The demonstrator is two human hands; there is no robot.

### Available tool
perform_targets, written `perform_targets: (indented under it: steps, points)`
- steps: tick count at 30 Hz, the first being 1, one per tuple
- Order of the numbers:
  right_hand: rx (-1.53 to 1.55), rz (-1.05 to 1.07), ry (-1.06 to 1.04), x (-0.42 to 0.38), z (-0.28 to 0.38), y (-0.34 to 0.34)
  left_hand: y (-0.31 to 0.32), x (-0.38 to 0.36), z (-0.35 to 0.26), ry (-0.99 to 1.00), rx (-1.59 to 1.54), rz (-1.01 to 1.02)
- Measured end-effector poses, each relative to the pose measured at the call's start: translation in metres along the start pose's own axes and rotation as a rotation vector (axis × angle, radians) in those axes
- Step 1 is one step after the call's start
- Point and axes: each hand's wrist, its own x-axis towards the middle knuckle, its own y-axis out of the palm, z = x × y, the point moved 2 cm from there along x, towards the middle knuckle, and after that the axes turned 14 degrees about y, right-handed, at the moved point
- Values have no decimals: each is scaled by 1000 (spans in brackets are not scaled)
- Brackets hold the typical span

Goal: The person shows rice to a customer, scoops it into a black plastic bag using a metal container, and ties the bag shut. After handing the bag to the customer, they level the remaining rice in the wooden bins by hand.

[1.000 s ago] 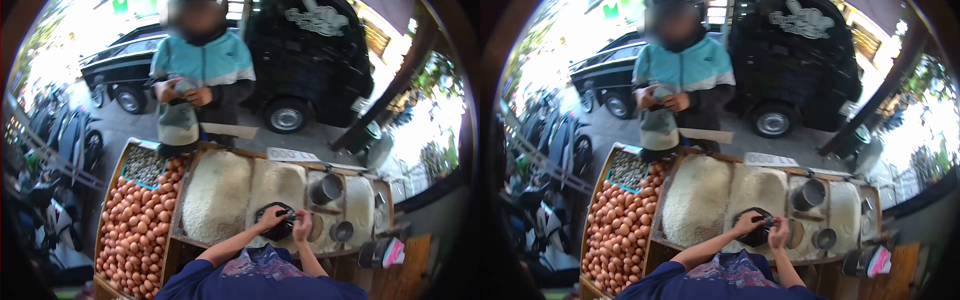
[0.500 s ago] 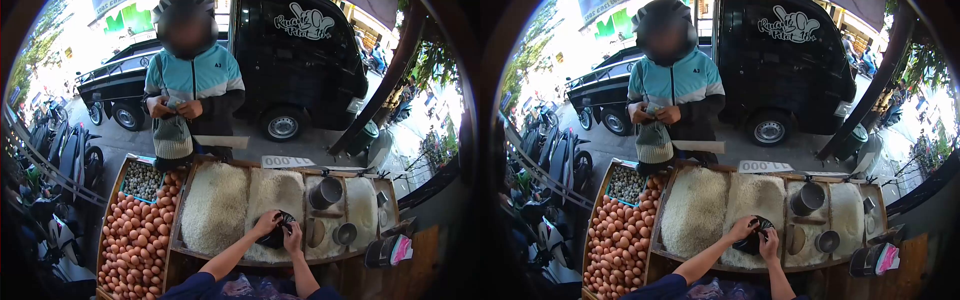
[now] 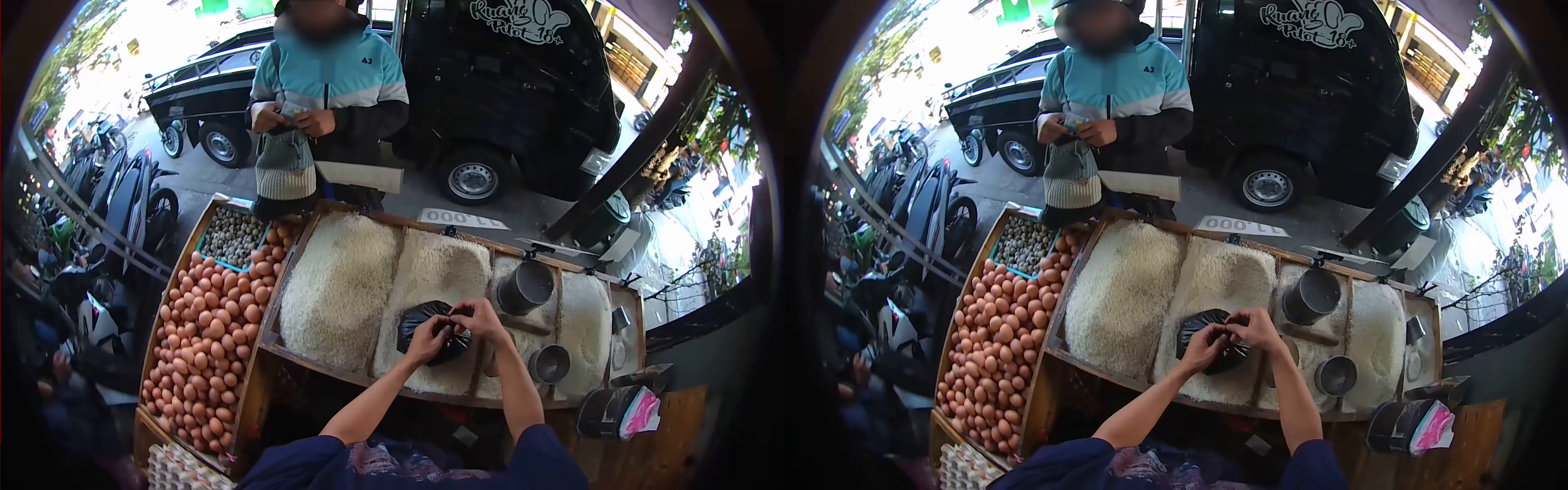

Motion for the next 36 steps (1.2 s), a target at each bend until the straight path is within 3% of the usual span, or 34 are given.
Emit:
perform_targets:
  steps: [3, 5, 11, 12, 13, 15, 18, 27, 36]
  points:
    - [102, 86, 5, 26, -15, -8, 2, 11, -33, -26, 400, -37]
    - [293, 162, -56, 46, -35, -6, 7, 16, -33, -33, 402, -160]
    - [324, -37, -139, 49, -60, 13, 18, 13, -26, -27, 523, -407]
    - [487, 60, -21, 49, -60, 11, 19, 11, -27, -37, 513, -430]
    - [379, 106, -84, 45, -60, 11, 19, 10, -27, -48, 506, -451]
    - [167, 192, -215, 36, -56, 11, 19, 8, -27, -38, 481, -471]
    - [74, 226, -233, 35, -54, 8, 18, 8, -28, 8, 473, -478]
    - [166, 248, -285, 42, -67, 12, 12, 11, -35, 81, 596, -311]
    - [282, 336, -287, 38, -63, 16, 19, 10, -23, 71, 576, -490]
